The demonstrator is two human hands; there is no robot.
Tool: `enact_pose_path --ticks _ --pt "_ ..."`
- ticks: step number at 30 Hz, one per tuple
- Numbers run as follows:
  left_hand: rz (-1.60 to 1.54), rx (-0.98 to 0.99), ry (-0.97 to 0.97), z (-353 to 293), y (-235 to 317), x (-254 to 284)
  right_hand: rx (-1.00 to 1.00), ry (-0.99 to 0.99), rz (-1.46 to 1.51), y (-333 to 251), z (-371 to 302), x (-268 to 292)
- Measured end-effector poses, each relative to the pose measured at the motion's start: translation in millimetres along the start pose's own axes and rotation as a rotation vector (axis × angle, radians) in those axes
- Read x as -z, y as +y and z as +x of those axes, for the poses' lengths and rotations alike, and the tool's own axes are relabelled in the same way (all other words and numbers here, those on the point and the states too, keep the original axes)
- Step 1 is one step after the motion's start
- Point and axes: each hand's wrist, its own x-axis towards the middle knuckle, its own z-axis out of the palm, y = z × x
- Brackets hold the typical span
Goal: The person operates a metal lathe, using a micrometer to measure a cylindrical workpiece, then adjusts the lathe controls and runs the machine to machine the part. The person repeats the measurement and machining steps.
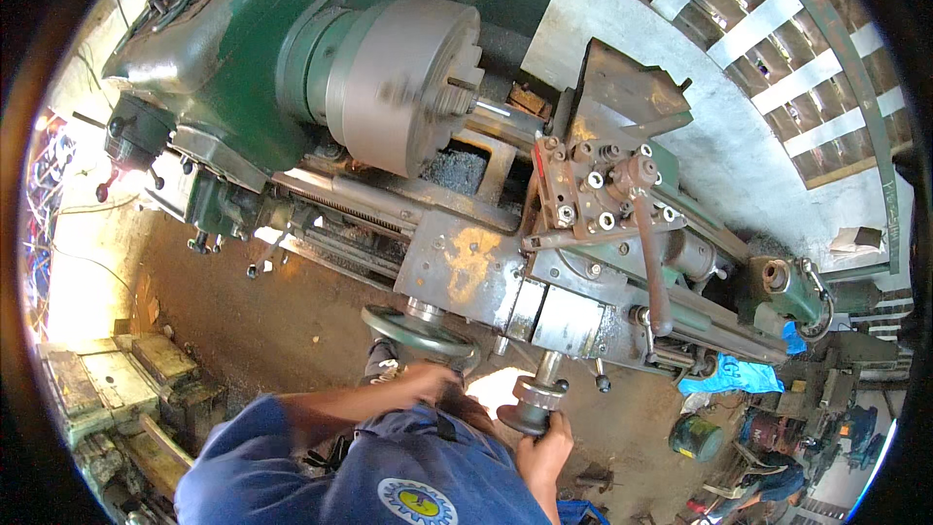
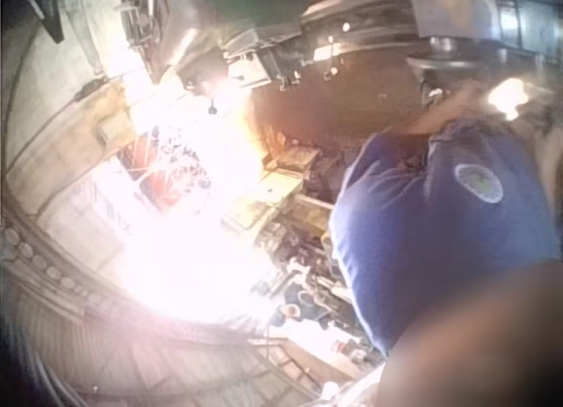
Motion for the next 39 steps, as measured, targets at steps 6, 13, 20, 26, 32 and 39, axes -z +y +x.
enact_pose_path --ticks 6,13,20,26,32,39 --pt "0.247 -0.402 0.484 32 25 94 -0.065 -0.143 -0.133 -10 8 4" --pt "-0.08 -0.004 -0.087 -12 8 -5 -0.063 -0.141 -0.177 -4 4 1" --pt "0.417 -0.423 0.522 0 5 122 -0.074 -0.134 -0.112 -9 5 3" --pt "0.138 -0.022 0.015 44 -3 -1 -0.101 -0.141 -0.066 -10 3 4" --pt "0.085 0.08 -0.358 -59 44 13 -0.082 -0.115 -0.067 -5 -1 0" --pt "0.212 -0.54 0.1 -122 62 74 0.024 -0.517 0.564 72 24 -2"
